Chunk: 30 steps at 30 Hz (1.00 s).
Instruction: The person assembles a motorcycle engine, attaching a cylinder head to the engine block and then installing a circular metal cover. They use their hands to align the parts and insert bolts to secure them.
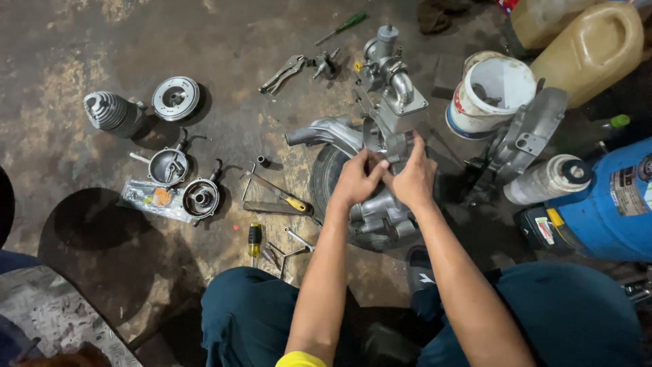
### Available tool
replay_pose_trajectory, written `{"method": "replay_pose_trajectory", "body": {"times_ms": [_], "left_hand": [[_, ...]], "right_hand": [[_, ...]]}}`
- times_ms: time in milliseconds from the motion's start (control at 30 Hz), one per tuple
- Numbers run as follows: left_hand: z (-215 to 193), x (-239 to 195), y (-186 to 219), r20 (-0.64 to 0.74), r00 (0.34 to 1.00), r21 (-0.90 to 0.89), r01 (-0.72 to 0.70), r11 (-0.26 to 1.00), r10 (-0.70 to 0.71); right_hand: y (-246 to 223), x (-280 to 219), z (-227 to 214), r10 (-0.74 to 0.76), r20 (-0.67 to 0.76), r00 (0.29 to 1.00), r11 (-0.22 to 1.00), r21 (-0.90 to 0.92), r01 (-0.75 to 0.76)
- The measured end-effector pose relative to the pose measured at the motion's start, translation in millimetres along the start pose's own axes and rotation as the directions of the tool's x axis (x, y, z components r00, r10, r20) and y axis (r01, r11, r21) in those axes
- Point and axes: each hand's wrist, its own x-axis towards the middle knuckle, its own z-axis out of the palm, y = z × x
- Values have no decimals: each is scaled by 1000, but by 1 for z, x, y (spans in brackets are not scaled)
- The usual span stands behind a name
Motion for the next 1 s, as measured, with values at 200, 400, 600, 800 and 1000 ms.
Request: {"method": "replay_pose_trajectory", "body": {"times_ms": [200,400,600,800,1000], "left_hand": [[-7,-3,12,18,999,103,-53,993,51],[-7,-6,2,-4,998,31,-55,998,56],[-7,-6,10,-11,996,52,-88,995,89],[-10,-12,23,-57,977,76,-200,977,205],[-3,-9,4,-43,993,-16,-109,994,108]], "right_hand": [[-8,-1,-4,21,5,1000,1000,-10,-21],[-5,-1,-3,-30,-32,999,1000,1,30],[-9,-2,-5,-17,-29,999,1000,5,17],[-7,0,-4,-11,-3,1000,1000,-2,11],[-4,-3,-4,-10,-5,1000,1000,9,10]]}}
